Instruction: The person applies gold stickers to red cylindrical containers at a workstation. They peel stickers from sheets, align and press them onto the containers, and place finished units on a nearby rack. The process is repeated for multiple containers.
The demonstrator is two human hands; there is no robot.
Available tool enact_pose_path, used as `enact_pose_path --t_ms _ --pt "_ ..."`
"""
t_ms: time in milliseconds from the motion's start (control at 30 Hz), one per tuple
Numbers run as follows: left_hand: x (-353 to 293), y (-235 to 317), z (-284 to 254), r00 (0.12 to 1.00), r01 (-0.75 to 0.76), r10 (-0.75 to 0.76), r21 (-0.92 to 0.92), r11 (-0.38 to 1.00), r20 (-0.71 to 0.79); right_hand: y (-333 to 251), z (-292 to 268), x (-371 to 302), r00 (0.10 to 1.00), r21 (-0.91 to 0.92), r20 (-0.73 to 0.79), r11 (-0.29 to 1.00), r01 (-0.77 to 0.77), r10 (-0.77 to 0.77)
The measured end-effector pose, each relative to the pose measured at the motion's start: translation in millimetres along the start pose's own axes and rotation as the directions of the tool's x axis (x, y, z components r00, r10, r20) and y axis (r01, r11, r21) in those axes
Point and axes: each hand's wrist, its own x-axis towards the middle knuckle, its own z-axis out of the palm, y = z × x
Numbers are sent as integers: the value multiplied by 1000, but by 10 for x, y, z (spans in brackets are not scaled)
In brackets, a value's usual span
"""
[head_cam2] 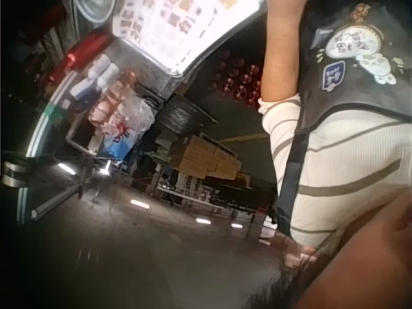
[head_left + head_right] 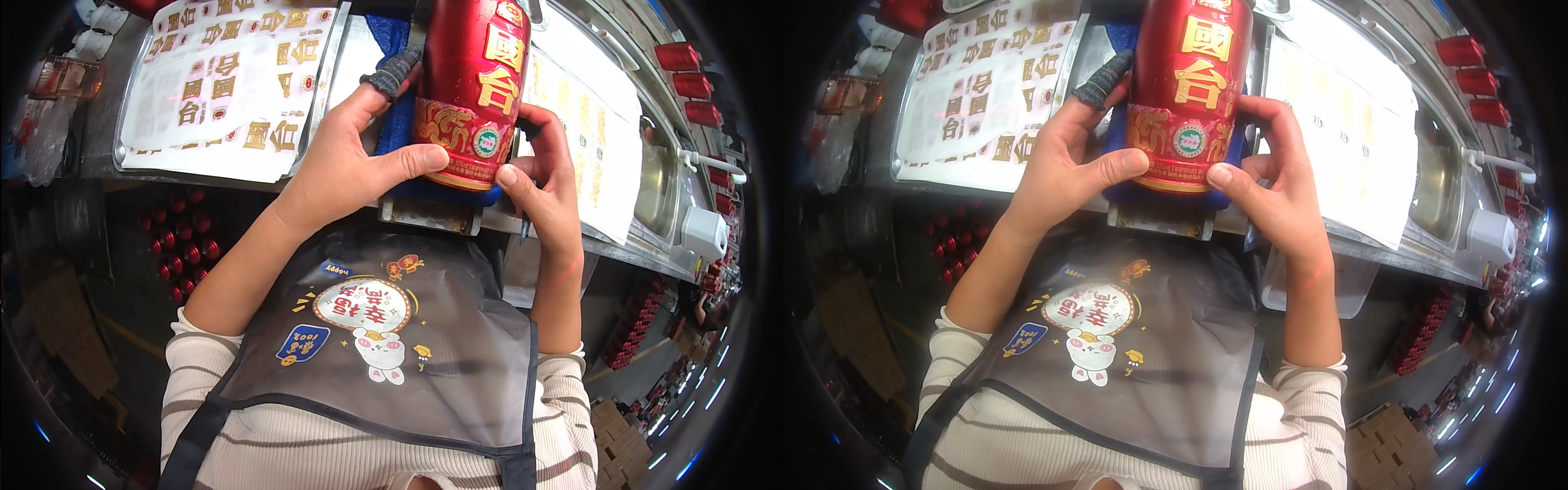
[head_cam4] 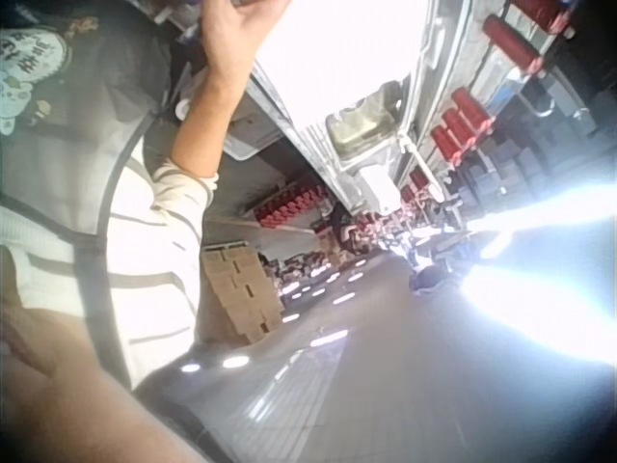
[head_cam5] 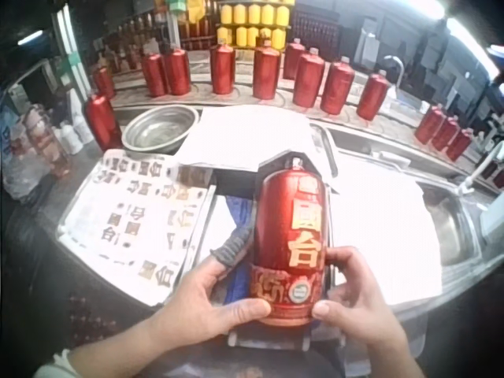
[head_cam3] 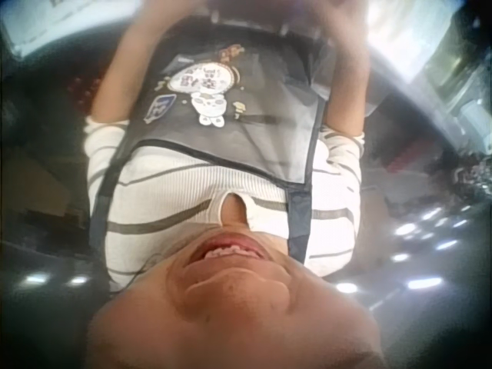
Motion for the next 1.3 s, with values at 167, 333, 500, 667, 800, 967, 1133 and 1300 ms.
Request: enact_pose_path --t_ms 167,333,500,667,800,967,1133,1300 --pt "9 49 34 999 14 -9 103 995 -47 23 -12 -8 1000 26 -1 1000 8 -8" --pt "24 134 87 1000 7 -2 212 977 -26 54 -17 -23 998 53 -4 996 67 -67" --pt "4 -4 59 1000 0 1 169 986 -11 58 28 -48 994 13 -40 994 106 -105" --pt "9 -19 56 999 -32 28 193 981 26 148 55 -21 985 -59 -68 986 157 -161" --pt "4 12 96 1000 0 1 83 997 -7 76 -4 -17 995 110 -34 990 92 -89" --pt "25 155 226 997 47 -47 9 999 -69 162 70 -8 987 52 -70 987 151 -148" --pt "16 80 193 996 30 -7 247 969 -93 163 84 11 987 29 -80 989 145 -142" --pt "39 206 167 992 124 -128 275 953 -3 129 103 -10 991 100 -92 989 107 -98"
